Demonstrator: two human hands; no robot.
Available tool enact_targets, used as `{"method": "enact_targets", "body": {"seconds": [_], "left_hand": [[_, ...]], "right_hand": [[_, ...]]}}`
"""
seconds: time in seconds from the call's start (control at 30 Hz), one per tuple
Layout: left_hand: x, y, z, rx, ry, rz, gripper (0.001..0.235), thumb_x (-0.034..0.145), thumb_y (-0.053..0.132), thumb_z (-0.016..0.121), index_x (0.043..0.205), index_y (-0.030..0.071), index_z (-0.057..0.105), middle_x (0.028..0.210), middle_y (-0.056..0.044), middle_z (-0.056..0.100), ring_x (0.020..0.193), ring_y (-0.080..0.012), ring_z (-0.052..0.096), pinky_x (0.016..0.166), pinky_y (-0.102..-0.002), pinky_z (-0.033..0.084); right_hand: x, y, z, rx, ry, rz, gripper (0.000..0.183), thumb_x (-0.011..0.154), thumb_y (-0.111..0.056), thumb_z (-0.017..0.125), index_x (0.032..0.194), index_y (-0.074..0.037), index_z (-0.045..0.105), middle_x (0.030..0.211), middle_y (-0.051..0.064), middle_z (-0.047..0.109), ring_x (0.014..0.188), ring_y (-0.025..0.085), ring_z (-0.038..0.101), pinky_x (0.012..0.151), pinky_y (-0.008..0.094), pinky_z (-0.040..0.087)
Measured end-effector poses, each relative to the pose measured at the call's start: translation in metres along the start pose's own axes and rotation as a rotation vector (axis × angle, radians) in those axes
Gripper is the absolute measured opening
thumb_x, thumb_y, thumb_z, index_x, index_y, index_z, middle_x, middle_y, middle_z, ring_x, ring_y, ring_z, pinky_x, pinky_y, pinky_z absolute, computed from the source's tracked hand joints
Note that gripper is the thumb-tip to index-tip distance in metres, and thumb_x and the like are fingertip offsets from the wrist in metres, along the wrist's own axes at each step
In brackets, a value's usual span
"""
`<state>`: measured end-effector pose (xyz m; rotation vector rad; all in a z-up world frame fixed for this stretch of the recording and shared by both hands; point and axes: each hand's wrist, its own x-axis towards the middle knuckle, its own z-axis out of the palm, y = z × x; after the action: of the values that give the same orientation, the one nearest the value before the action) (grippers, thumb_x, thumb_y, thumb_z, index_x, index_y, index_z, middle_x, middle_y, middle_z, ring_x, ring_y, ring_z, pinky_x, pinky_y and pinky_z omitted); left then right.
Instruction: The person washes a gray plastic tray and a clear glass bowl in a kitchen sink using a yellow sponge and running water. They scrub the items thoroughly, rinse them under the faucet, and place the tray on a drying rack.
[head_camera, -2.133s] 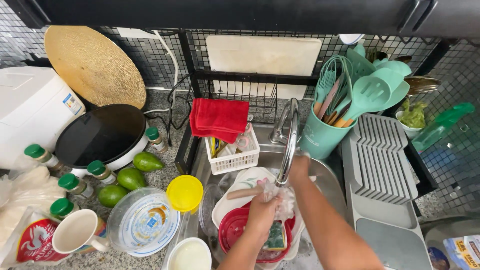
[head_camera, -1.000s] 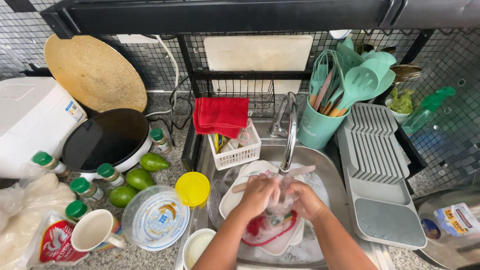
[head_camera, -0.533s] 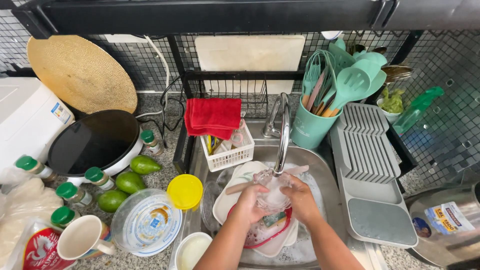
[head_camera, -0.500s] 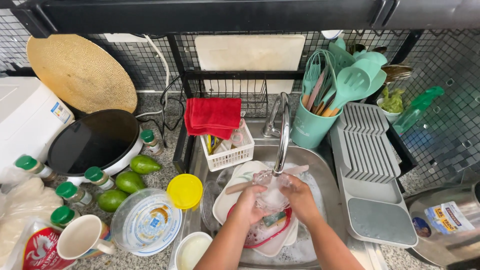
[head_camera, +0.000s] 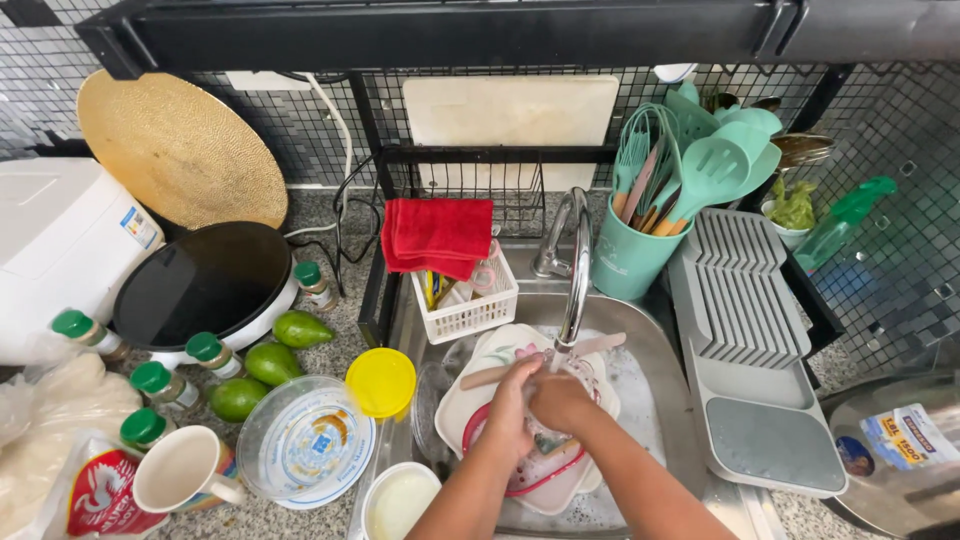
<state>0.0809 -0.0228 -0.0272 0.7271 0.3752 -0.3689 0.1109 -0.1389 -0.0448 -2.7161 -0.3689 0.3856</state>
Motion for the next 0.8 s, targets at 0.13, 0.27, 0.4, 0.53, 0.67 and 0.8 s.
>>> {"method": "enact_targets", "body": {"seconds": [0.13,0.27,0.4,0.53,0.67,0.8], "left_hand": [[-0.011,0.016,0.008,-0.012,-0.004,-0.119,0.060,0.084,0.046,0.069,0.136,0.019,0.060,0.129,-0.006,0.067,0.121,-0.0268,0.062,0.099,-0.046,0.050],[-0.004,0.008,0.005,0.005,-0.105,-0.274,0.072,0.087,0.063,0.061,0.141,0.015,0.056,0.133,-0.014,0.066,0.122,-0.0324,0.064,0.098,-0.050,0.053],[-0.019,0.024,0.022,0.403,0.052,-0.281,0.076,0.088,0.075,0.043,0.143,0.024,0.053,0.133,-0.002,0.064,0.117,-0.0209,0.061,0.092,-0.048,0.046],[0.019,0.011,-0.010,0.410,0.047,-0.206,0.072,0.094,0.071,0.044,0.139,0.016,0.056,0.124,-0.004,0.065,0.106,-0.0209,0.063,0.088,-0.043,0.048],[0.047,0.005,-0.031,0.141,-0.177,-0.245,0.047,0.098,0.040,0.054,0.128,0.006,0.066,0.119,-0.011,0.072,0.103,-0.0240,0.072,0.092,-0.039,0.059],[0.088,-0.016,-0.034,0.073,-0.210,-0.202,0.031,0.100,0.025,0.054,0.121,0.005,0.066,0.117,-0.012,0.073,0.104,-0.0256,0.072,0.094,-0.042,0.059]], "right_hand": [[-0.042,-0.029,-0.049,0.351,-0.012,0.022,0.042,0.087,-0.016,0.064,0.128,-0.008,0.060,0.128,0.017,0.065,0.114,0.036,0.066,0.095,0.047,0.053],[-0.074,-0.041,-0.065,0.066,-0.042,-0.119,0.048,0.078,-0.011,0.069,0.124,-0.002,0.058,0.125,0.020,0.063,0.114,0.039,0.063,0.097,0.051,0.048],[-0.080,-0.031,-0.070,-0.003,-0.060,-0.013,0.031,0.087,-0.019,0.069,0.116,-0.006,0.066,0.116,0.017,0.068,0.111,0.037,0.065,0.097,0.047,0.050],[-0.075,-0.005,-0.051,0.443,-0.048,-0.089,0.033,0.085,-0.019,0.073,0.114,-0.002,0.070,0.109,0.016,0.073,0.104,0.031,0.069,0.093,0.042,0.054],[-0.074,0.004,-0.054,1.297,-0.011,0.003,0.034,0.086,-0.018,0.073,0.112,0.003,0.073,0.101,0.013,0.076,0.089,0.023,0.071,0.085,0.039,0.057],[-0.070,0.005,-0.070,1.791,0.118,0.306,0.035,0.092,-0.028,0.067,0.109,0.002,0.070,0.095,0.015,0.075,0.082,0.027,0.071,0.077,0.044,0.058]]}}
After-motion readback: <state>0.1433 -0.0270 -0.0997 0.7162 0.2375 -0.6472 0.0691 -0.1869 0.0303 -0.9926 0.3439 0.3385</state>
